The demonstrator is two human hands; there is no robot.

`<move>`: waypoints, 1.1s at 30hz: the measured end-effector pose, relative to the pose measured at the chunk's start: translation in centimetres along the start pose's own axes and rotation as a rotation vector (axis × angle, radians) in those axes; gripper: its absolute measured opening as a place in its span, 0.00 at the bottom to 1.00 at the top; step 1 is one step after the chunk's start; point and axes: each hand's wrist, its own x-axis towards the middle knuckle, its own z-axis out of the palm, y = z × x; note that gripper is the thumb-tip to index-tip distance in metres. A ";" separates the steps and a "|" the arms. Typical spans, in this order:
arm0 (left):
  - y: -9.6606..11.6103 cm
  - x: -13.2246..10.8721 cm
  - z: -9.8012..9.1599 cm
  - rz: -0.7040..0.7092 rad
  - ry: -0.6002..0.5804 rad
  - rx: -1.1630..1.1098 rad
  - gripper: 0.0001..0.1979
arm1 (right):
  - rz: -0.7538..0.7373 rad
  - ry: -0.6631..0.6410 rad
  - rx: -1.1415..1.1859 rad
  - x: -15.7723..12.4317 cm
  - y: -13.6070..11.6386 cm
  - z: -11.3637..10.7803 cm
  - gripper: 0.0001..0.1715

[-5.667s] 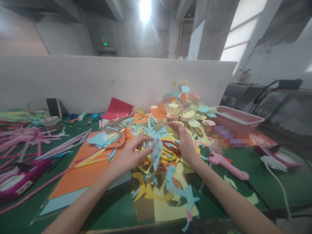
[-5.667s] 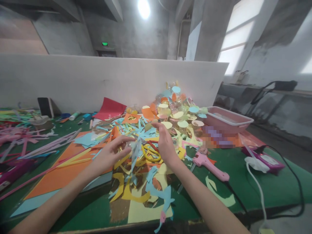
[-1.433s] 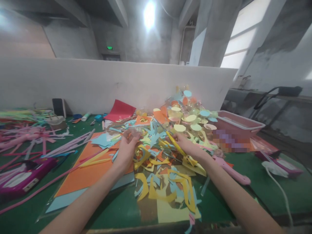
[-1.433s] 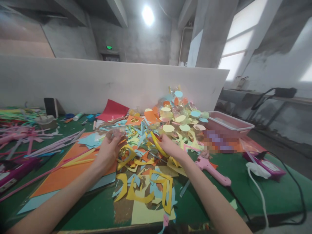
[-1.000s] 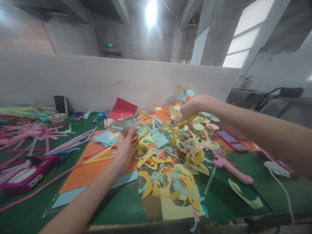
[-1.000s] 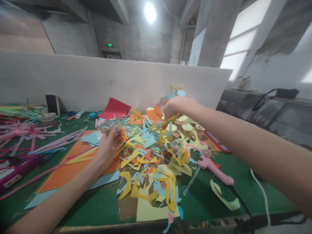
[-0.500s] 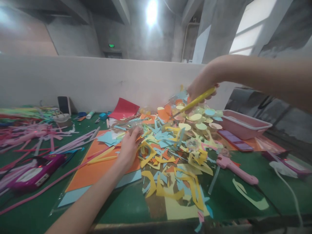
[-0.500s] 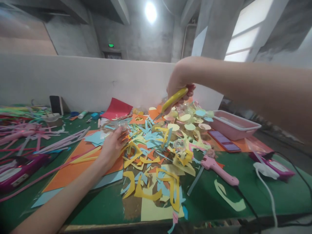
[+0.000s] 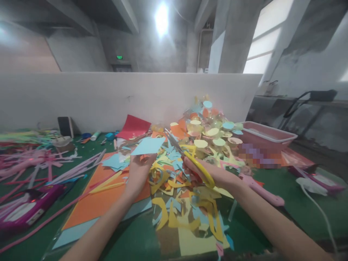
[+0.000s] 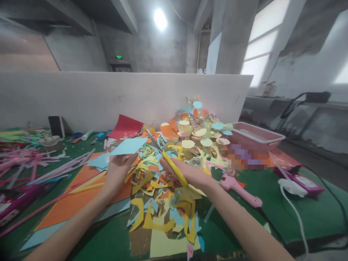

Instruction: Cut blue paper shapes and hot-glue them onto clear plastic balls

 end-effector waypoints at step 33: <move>-0.6 -0.8 -0.5 0.109 -0.067 0.225 0.21 | -0.130 -0.107 -0.004 0.4 1.5 0.5 0.21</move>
